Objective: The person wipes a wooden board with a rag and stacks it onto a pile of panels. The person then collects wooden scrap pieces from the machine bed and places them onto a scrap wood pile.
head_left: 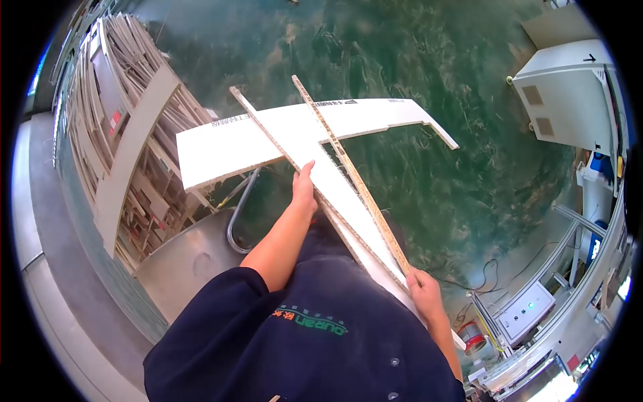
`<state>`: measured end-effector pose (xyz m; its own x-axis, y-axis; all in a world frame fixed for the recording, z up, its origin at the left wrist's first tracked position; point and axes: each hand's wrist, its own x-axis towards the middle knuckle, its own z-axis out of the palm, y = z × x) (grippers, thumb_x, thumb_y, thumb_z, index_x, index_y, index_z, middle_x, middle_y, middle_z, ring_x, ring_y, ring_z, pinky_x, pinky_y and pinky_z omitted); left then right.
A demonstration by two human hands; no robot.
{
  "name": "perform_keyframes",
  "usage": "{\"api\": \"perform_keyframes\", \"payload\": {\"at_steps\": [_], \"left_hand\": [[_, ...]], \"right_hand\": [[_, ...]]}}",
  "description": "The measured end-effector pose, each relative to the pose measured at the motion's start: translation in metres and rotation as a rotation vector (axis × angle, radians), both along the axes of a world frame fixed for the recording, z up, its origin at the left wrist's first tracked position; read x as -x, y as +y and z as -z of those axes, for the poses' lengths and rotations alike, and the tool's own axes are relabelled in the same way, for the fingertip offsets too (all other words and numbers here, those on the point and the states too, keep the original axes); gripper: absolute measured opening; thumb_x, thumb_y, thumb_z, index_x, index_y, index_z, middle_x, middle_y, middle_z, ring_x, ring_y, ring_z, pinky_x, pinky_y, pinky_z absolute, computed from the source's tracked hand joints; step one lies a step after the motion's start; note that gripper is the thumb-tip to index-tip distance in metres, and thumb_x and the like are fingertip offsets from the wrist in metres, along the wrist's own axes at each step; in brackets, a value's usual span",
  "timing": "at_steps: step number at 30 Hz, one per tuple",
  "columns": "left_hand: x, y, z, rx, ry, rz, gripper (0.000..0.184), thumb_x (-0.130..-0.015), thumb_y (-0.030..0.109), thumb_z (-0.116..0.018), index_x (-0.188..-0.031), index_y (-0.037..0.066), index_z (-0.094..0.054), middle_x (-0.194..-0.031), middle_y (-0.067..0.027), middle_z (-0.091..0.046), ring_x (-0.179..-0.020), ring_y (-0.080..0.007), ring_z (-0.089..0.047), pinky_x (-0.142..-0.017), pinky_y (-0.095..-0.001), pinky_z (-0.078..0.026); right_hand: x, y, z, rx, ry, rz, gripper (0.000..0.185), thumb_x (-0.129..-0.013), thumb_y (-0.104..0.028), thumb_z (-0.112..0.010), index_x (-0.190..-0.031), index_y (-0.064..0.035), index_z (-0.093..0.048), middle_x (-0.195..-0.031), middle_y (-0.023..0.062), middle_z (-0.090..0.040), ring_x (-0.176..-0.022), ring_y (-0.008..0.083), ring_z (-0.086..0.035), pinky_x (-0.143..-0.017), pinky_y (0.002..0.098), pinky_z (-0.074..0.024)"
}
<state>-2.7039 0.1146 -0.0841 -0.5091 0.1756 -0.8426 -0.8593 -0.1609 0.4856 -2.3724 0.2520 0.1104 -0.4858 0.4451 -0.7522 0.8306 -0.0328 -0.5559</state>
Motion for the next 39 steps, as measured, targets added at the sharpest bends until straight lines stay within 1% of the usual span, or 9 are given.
{"api": "perform_keyframes", "payload": {"at_steps": [9, 12, 15, 20, 24, 27, 31, 34, 39], "left_hand": [[-0.003, 0.004, -0.001, 0.061, -0.045, -0.073, 0.05, -0.088, 0.026, -0.062, -0.126, 0.004, -0.038, -0.117, -0.0166, -0.056, -0.106, -0.0316, -0.06, -0.086, -0.0499, -0.054], [-0.003, 0.006, -0.008, 0.127, -0.062, -0.111, 0.055, -0.084, 0.021, -0.067, -0.127, -0.002, -0.041, -0.115, -0.0175, -0.057, -0.102, -0.0297, -0.061, -0.087, -0.0424, -0.052], [-0.003, 0.008, -0.012, 0.147, -0.052, -0.12, 0.055, -0.084, 0.019, -0.069, -0.126, -0.002, -0.041, -0.114, -0.0175, -0.058, -0.1, -0.0296, -0.062, -0.084, -0.0418, -0.053], [-0.005, 0.006, -0.012, 0.166, -0.074, -0.144, 0.056, -0.084, 0.02, -0.071, -0.125, -0.004, -0.041, -0.115, -0.0188, -0.058, -0.1, -0.0299, -0.062, -0.083, -0.042, -0.054], [-0.006, 0.007, -0.006, 0.172, -0.063, -0.143, 0.058, -0.084, 0.021, -0.072, -0.125, -0.004, -0.04, -0.116, -0.0195, -0.057, -0.102, -0.0297, -0.061, -0.084, -0.0421, -0.053], [-0.006, 0.009, -0.007, 0.176, -0.072, -0.153, 0.06, -0.083, 0.022, -0.074, -0.125, -0.004, -0.041, -0.117, -0.0194, -0.057, -0.103, -0.0295, -0.06, -0.084, -0.0425, -0.053], [-0.006, 0.009, -0.004, 0.194, -0.063, -0.139, 0.066, -0.081, 0.023, -0.076, -0.129, -0.004, -0.039, -0.121, -0.0195, -0.056, -0.106, -0.0298, -0.06, -0.086, -0.0442, -0.052], [-0.006, 0.01, -0.012, 0.223, -0.097, -0.107, 0.071, -0.081, 0.025, -0.077, -0.131, -0.005, -0.038, -0.124, -0.0199, -0.054, -0.109, -0.0303, -0.058, -0.088, -0.044, -0.051], [-0.01, 0.004, 0.004, 0.272, -0.075, -0.085, 0.073, -0.08, 0.027, -0.077, -0.132, -0.005, -0.037, -0.125, -0.0209, -0.053, -0.109, -0.0312, -0.057, -0.089, -0.044, -0.05]], "right_hand": [[0.004, 0.017, -0.001, 0.037, 0.071, -0.111, 0.038, -0.093, -0.015, -0.053, -0.128, -0.0004, -0.056, -0.116, 0.017, -0.063, -0.106, 0.0251, -0.061, -0.092, 0.0316, -0.0451], [0.025, 0.021, -0.003, 0.193, 0.095, 0.004, 0.043, -0.087, -0.011, -0.056, -0.129, -0.0005, -0.053, -0.122, 0.0125, -0.06, -0.112, 0.0196, -0.055, -0.096, 0.0315, -0.0414], [0.044, 0.04, 0.001, 0.259, 0.121, -0.191, 0.047, -0.081, -0.004, -0.056, -0.127, 0.0011, -0.051, -0.119, 0.0144, -0.059, -0.113, 0.0219, -0.055, -0.096, 0.0312, -0.0419], [0.08, 0.002, 0.008, -0.127, -0.006, -0.428, 0.038, -0.08, -0.008, -0.057, -0.114, 0.0049, -0.047, -0.12, 0.0253, -0.055, -0.111, 0.0426, -0.051, -0.099, 0.0465, -0.0399], [0.073, 0.003, 0.012, -0.411, 0.323, -0.529, 0.032, -0.083, -0.012, -0.06, -0.11, 0.0026, -0.051, -0.124, 0.0233, -0.053, -0.116, 0.0406, -0.047, -0.099, 0.0459, -0.0388], [0.072, 0.005, 0.01, -0.286, 0.312, -0.484, 0.029, -0.083, -0.01, -0.06, -0.109, 0.0021, -0.052, -0.126, 0.0227, -0.052, -0.117, 0.0392, -0.047, -0.1, 0.0439, -0.0383], [0.072, 0.016, 0.005, -0.387, 0.397, -0.705, 0.035, -0.082, -0.008, -0.06, -0.115, 0.0013, -0.053, -0.112, 0.0192, -0.059, -0.106, 0.0376, -0.054, -0.092, 0.0437, -0.0428], [0.083, 0.018, -0.009, -0.153, 0.23, -0.32, 0.045, -0.081, -0.007, -0.061, -0.125, -0.0009, -0.052, -0.104, 0.0183, -0.062, -0.1, 0.0367, -0.056, -0.088, 0.043, -0.0448], [0.098, 0.017, -0.004, -0.223, 0.229, -0.549, 0.056, -0.078, -0.006, -0.065, -0.132, -0.004, -0.049, -0.101, 0.0196, -0.061, -0.1, 0.0358, -0.056, -0.087, 0.0407, -0.0455]]}}
